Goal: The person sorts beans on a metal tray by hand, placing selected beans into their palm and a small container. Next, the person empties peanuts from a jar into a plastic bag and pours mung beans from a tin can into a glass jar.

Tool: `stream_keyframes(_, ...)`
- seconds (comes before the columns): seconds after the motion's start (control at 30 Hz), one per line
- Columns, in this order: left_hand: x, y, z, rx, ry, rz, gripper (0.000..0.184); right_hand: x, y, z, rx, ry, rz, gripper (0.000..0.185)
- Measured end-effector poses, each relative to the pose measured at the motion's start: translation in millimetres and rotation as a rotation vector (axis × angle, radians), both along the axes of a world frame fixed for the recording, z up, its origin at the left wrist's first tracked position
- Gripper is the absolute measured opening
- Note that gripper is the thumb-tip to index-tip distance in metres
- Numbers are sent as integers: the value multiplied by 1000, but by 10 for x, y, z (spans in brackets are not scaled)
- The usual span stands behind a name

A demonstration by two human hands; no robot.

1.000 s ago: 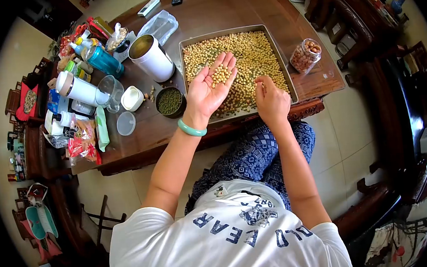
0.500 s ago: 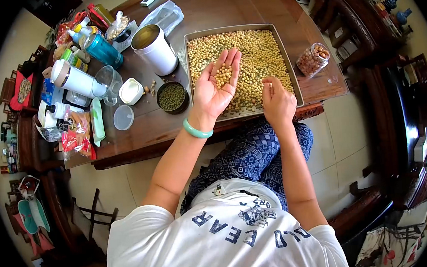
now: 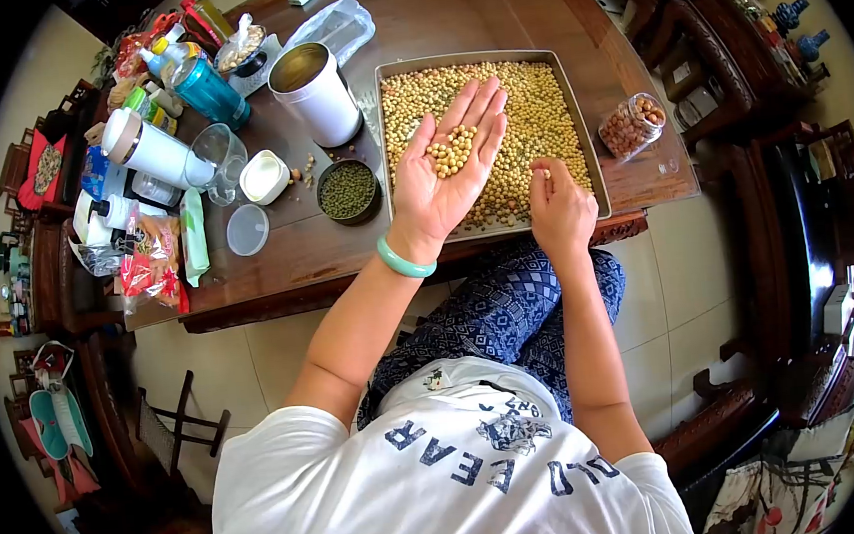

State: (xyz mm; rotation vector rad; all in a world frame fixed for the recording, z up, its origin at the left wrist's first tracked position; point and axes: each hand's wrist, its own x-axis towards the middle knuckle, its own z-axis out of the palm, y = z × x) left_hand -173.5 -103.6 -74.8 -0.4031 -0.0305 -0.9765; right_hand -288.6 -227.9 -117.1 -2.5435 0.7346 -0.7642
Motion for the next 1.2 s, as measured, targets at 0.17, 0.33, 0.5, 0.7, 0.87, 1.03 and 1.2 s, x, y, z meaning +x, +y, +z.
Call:
stream_keyframes(0.17, 202, 199, 194, 93, 34, 24, 50, 8, -21, -33, -23, -31, 6, 11)
stream_keyframes(0.33, 929, 628, 561, 210, -184, 162, 55, 15, -44, -103, -75, -62, 14, 12)
stream_keyframes(0.5, 1742, 957, 723, 356, -481, 389, 71, 5, -46, -98, -46, -61, 21, 14)
stream_keyframes(0.7, 1984, 934, 807, 842, -626, 650, 79, -3, -50, -84, -13, -35, 16, 14)
stream_keyframes(0.87, 2010, 949, 771, 929, -642, 657, 86, 7, -39, -89, -49, -60, 33, 13)
stream_keyframes(1.03, 1888, 902, 853, 997, -653, 669, 84, 6, -43, -89, -40, -65, 29, 13)
stream_keyframes(1.2, 1856, 912, 820, 1078, -766, 666, 84, -5, -38, -75, -15, -47, 34, 13)
